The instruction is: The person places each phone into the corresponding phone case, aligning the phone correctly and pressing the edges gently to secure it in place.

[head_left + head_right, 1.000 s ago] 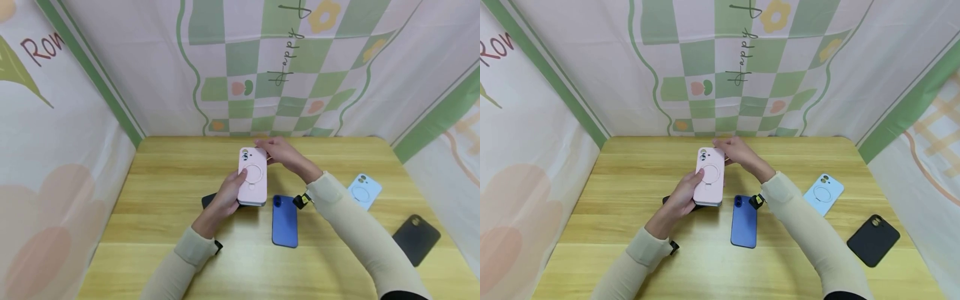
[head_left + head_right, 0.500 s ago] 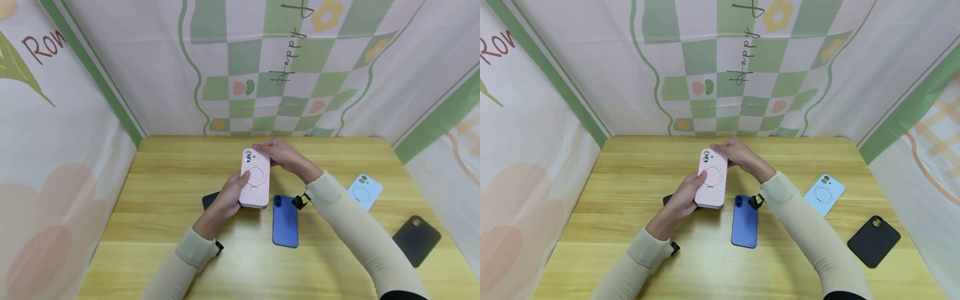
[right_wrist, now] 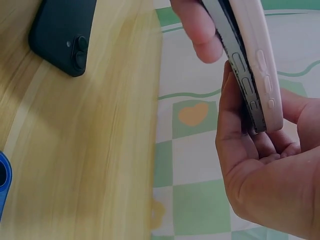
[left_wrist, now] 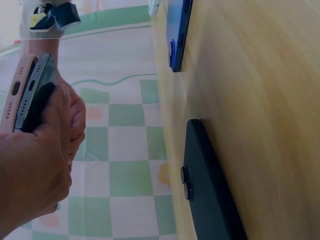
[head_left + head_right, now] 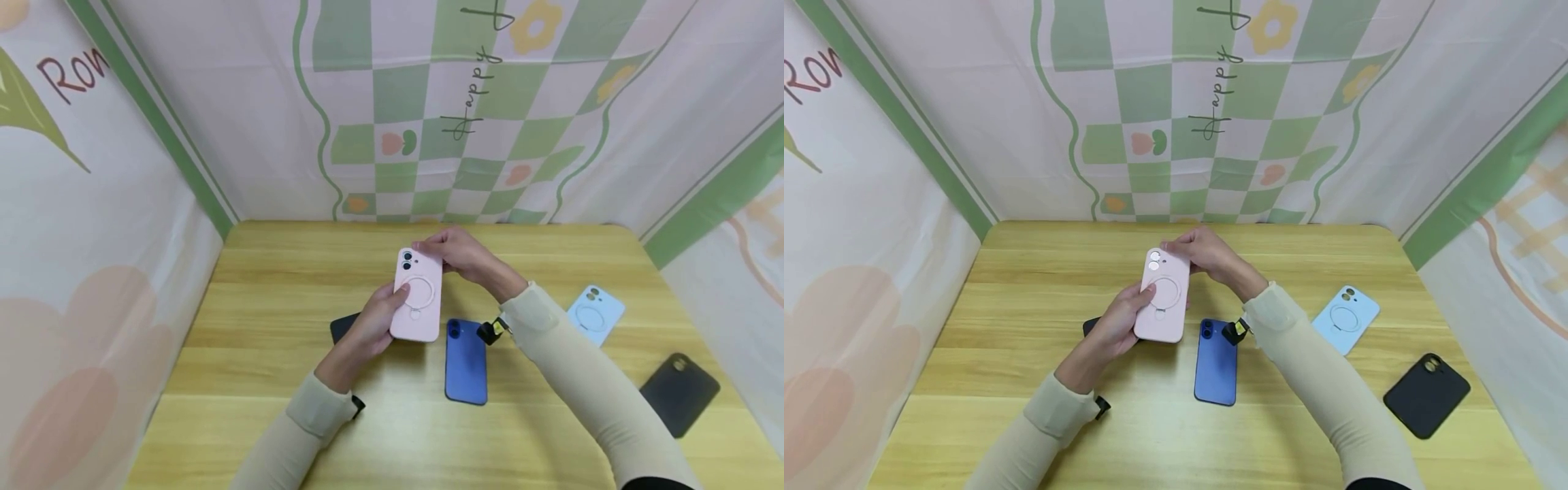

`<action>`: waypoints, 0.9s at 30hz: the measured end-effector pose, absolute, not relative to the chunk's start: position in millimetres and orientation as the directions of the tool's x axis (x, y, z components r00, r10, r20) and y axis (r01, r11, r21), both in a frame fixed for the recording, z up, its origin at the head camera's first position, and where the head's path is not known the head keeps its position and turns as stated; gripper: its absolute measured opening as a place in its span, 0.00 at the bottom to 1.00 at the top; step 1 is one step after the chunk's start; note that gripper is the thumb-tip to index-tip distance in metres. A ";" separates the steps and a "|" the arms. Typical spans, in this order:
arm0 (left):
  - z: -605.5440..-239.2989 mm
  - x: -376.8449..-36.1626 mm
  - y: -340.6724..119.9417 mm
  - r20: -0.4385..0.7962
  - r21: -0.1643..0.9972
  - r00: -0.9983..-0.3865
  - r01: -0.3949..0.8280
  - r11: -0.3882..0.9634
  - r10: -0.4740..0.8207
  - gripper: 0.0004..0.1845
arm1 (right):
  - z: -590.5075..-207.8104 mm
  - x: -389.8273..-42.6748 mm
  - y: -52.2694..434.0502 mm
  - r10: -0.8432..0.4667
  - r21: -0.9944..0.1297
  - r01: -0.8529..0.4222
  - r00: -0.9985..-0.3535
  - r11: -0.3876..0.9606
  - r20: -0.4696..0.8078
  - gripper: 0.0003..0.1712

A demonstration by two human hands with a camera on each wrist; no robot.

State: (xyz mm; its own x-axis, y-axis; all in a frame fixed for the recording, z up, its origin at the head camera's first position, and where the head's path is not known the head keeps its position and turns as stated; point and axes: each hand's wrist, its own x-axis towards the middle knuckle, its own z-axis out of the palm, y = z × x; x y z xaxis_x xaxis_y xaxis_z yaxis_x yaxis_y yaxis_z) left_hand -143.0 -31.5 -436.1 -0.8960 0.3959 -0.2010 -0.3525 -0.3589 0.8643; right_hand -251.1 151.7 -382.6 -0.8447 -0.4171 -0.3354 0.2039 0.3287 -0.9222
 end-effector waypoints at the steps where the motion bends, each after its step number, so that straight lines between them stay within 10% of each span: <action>1: -436.2 -142.8 -31.5 -0.203 0.863 -0.895 -0.355 -0.360 0.396 0.27 | -383.1 -251.2 151.9 -0.417 -0.922 0.202 -0.845 0.330 -0.334 0.23; 27: -430.4 -142.5 -32.6 -0.238 0.856 -0.917 -0.354 -0.377 0.320 0.27 | -380.5 -248.1 165.4 -0.396 -0.924 0.275 -0.843 0.265 -0.364 0.18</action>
